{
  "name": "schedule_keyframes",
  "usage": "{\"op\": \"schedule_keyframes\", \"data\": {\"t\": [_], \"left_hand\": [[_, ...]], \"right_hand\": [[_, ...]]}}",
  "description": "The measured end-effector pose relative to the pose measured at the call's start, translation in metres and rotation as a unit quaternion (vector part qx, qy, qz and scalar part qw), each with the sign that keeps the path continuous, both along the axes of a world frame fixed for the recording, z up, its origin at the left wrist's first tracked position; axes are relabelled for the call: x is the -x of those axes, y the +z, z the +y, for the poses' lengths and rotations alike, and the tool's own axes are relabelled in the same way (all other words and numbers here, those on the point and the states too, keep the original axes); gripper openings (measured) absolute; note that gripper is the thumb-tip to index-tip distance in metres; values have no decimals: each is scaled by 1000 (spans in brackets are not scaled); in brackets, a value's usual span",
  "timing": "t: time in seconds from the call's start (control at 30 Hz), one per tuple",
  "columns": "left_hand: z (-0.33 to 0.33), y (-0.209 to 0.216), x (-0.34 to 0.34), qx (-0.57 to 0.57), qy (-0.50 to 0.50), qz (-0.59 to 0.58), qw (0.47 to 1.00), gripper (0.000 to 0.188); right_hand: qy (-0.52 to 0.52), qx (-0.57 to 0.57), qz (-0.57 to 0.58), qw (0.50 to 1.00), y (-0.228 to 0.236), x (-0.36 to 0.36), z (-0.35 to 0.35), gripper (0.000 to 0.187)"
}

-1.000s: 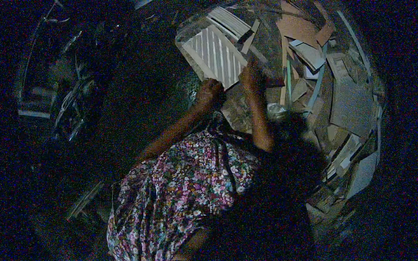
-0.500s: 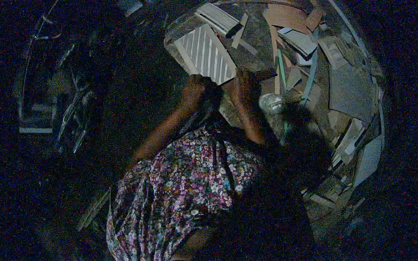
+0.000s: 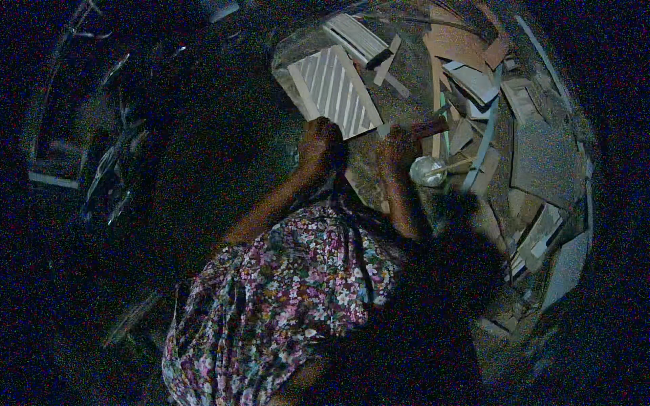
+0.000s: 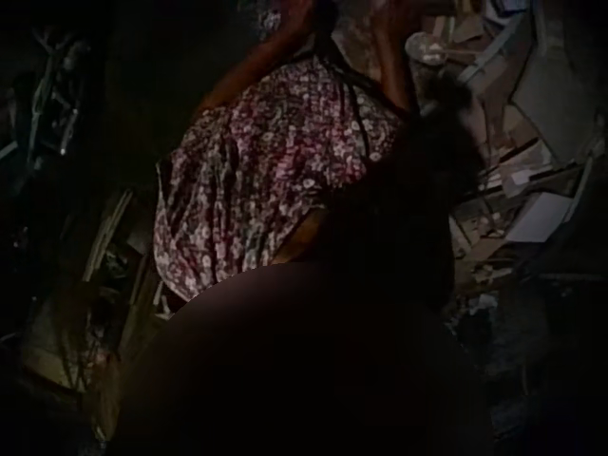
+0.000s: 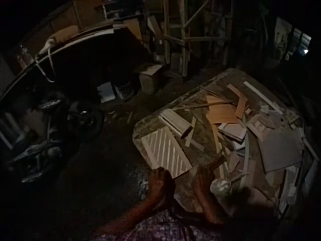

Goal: Assembling and aligning small wooden slats to create a structured panel or box on a workbench.

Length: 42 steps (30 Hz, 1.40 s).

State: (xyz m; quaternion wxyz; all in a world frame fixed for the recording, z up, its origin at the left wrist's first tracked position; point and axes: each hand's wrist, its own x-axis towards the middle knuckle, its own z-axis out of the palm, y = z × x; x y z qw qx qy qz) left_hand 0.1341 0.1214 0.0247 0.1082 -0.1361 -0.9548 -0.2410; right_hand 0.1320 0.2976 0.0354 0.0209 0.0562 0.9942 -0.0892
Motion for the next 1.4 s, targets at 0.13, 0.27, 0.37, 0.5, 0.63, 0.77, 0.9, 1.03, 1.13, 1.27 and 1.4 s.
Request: {"op": "schedule_keyframes", "data": {"t": [0.13,0.27,0.37,0.5,0.63,0.77,0.9,1.03,1.13,1.27,1.4], "left_hand": [[-19,-28,-1,-10,64,13,998,34],[-31,-52,-3,-55,86,-30,994,35],[-140,-23,-4,50,35,-48,997,37],[-127,-15,-6,-12,41,-95,995,38],[-124,-13,-2,5,-5,-112,994,38],[-118,2,-4,-2,1,-113,994,38],[-115,-18,-8,-17,42,-103,994,36],[-111,-20,-13,-118,23,-158,980,35],[-110,-25,-18,59,4,-33,998,34],[-104,6,-11,-109,32,-164,980,36],[-109,-4,-12,-161,54,-241,956,37]], "right_hand": [[-37,75,-97,992,14,6,-3,39],[89,84,-22,992,37,21,-34,39],[60,175,-111,976,63,21,-168,41],[107,318,-146,930,29,42,-174,36],[-120,721,-217,647,-12,47,-160,34],[-125,820,-293,476,10,57,-164,38],[-71,601,-259,753,36,56,-176,51],[93,215,-75,969,4,60,-176,43],[182,264,-5,947,9,60,-182,41],[229,168,-21,959,14,57,-184,35],[272,126,24,954,9,59,-194,36]]}}
